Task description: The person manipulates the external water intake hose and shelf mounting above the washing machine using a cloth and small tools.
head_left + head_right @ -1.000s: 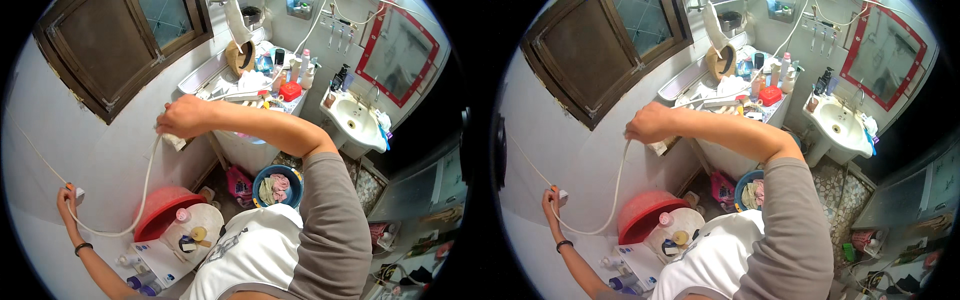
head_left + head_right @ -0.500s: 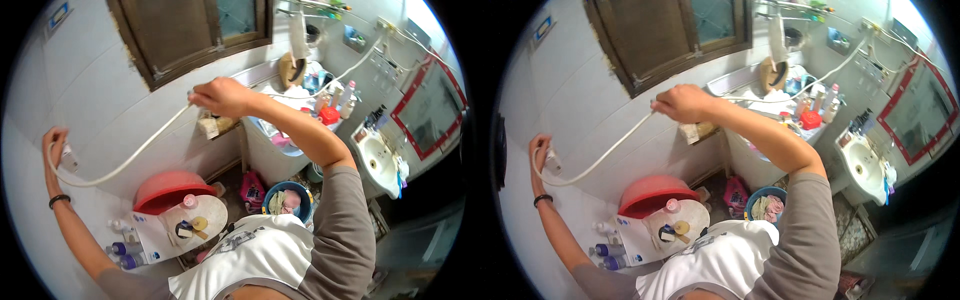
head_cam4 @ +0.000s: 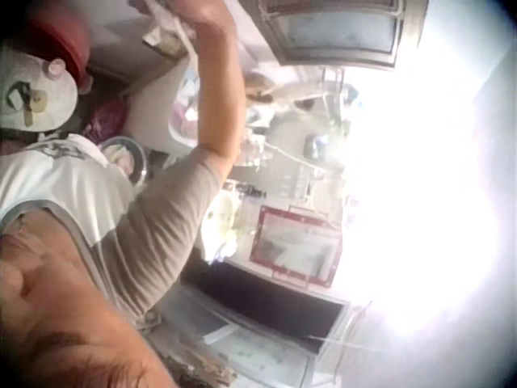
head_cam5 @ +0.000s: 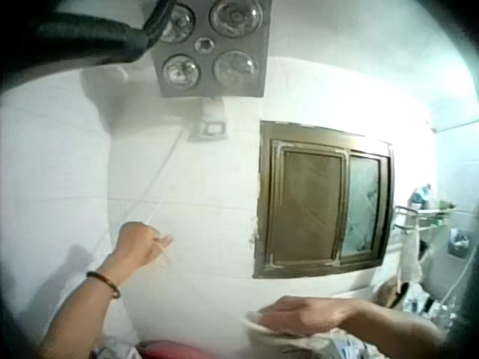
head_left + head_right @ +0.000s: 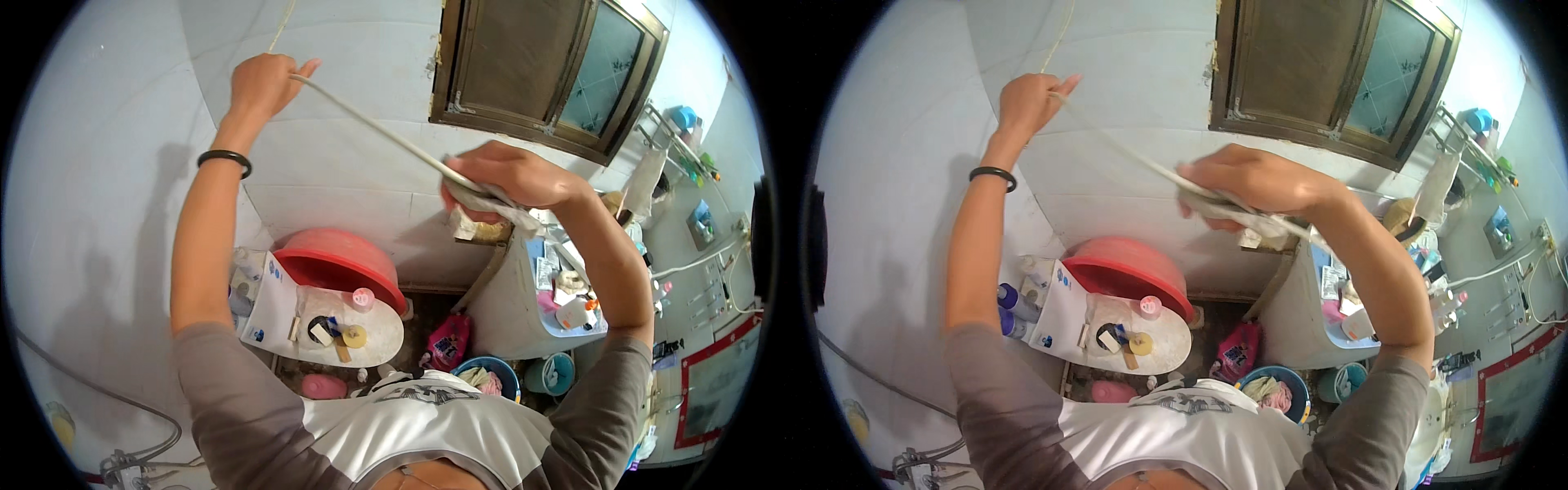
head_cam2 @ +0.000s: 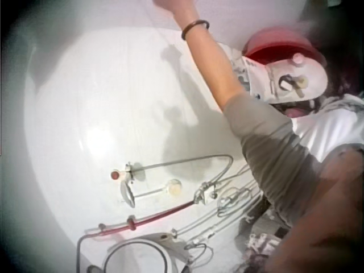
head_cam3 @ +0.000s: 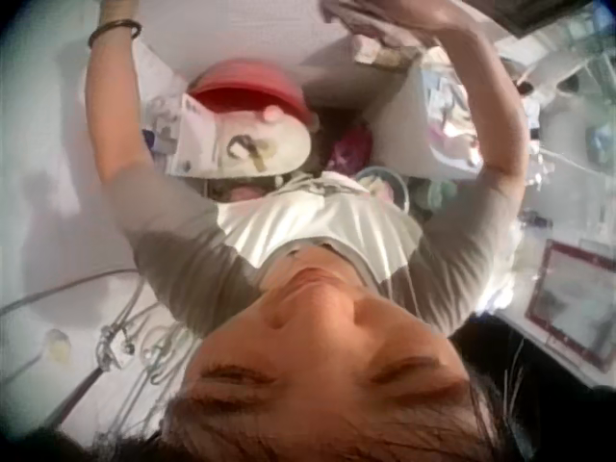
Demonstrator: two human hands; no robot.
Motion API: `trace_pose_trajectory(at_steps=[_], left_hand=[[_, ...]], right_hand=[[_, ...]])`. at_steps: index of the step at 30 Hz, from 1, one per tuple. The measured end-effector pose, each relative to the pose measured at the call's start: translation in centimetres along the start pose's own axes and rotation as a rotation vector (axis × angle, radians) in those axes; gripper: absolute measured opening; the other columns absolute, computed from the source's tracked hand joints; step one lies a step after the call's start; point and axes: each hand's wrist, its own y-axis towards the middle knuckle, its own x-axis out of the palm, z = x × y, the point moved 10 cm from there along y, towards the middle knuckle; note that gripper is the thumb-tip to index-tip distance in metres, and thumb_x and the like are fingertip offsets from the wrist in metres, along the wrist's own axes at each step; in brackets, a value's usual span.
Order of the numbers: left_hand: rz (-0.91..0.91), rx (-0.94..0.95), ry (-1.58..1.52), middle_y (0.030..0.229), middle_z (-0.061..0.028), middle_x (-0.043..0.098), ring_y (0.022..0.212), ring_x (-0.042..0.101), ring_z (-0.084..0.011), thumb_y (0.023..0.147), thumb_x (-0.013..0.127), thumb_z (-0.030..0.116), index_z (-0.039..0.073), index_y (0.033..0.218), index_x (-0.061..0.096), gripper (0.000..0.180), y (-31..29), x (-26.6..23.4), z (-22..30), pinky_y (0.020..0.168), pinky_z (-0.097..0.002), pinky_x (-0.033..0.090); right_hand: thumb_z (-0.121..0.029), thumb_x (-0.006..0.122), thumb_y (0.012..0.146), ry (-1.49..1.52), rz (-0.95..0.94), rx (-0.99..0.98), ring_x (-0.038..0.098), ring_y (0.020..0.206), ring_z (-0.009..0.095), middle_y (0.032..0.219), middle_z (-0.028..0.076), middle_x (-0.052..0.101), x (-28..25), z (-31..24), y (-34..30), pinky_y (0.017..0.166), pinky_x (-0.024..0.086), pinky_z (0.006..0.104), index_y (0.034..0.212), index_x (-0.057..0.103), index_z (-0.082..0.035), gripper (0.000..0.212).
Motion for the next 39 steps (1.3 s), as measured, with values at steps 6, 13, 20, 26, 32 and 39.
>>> trace_pose_trajectory(at_steps=[6, 13, 20, 26, 32, 39], left_hand=[[0.101, 0.063, 0.059, 0.046, -0.0145, 0.049, 0.043, 0.048, -0.0326, 0.101, 0.048, 0.055, 0.005, 0.048, 0.053, 0.073, -0.5, 1.1, 3.6, 0.045, -0.0443, 0.037], [0.105, -0.153, -0.545, 0.046, -0.0162, 0.047, 0.045, 0.049, -0.0334, 0.103, 0.039, 0.057, 0.004, 0.049, 0.053, 0.078, -1.1, 2.8, 1.3, 0.048, -0.0437, 0.038], [0.165, -0.520, -0.576, 0.050, -0.0164, 0.052, 0.052, 0.056, -0.0342, 0.102, 0.026, 0.065, 0.000, 0.054, 0.056, 0.086, -3.6, 8.6, -12.9, 0.055, -0.0449, 0.042], [0.179, -0.595, -0.632, 0.051, -0.0126, 0.057, 0.051, 0.060, -0.0275, 0.100, 0.023, 0.070, 0.005, 0.053, 0.056, 0.087, -4.3, 12.3, -17.7, 0.054, -0.0436, 0.045], [0.271, -0.538, -0.594, 0.052, -0.0136, 0.054, 0.058, 0.064, -0.0265, 0.101, 0.034, 0.066, 0.001, 0.061, 0.056, 0.079, -0.8, 16.1, -20.5, 0.063, -0.0465, 0.051], [0.173, -0.536, -0.459, 0.053, -0.0089, 0.051, 0.053, 0.054, -0.0223, 0.105, 0.043, 0.051, 0.000, 0.063, 0.057, 0.067, -1.7, 21.9, -23.4, 0.053, -0.0407, 0.039]], right_hand=[[-0.045, 0.040, 0.107, 0.143, 0.235, 0.011, 0.043, 0.048, 0.009, 0.058, 0.001, 0.050, -0.2, -5.2, 6.7, 0.047, 0.038, 0.0263, 0.093, 0.064, 0.000, 0.053], [-0.047, 0.042, 0.104, -0.222, 0.356, 0.047, 0.050, 0.054, 0.015, 0.060, 0.004, 0.054, -1.6, -9.1, 10.5, 0.056, 0.045, 0.0332, 0.082, 0.063, 0.000, 0.055], [-0.040, 0.043, 0.105, -0.724, 0.270, 0.057, 0.056, 0.059, 0.017, 0.062, 0.006, 0.056, -0.9, -10.8, 2.8, 0.059, 0.048, 0.0355, 0.076, 0.059, -0.001, 0.051], [-0.033, 0.050, 0.105, -0.694, 0.365, 0.256, 0.063, 0.068, 0.015, 0.073, 0.005, 0.061, -5.1, -7.8, -8.5, 0.064, 0.053, 0.0307, 0.095, 0.065, -0.001, 0.037], [-0.031, 0.053, 0.106, -0.528, 0.628, 0.400, 0.043, 0.054, 0.006, 0.062, -0.003, 0.044, -9.1, -2.8, -20.9, 0.050, 0.039, 0.0237, 0.080, 0.052, -0.005, 0.036], [-0.027, 0.054, 0.104, -0.396, 0.886, 0.581, 0.048, 0.054, 0.007, 0.063, -0.002, 0.050, -9.6, 3.7, -37.1, 0.049, 0.041, 0.0247, 0.078, 0.053, -0.005, 0.034]])
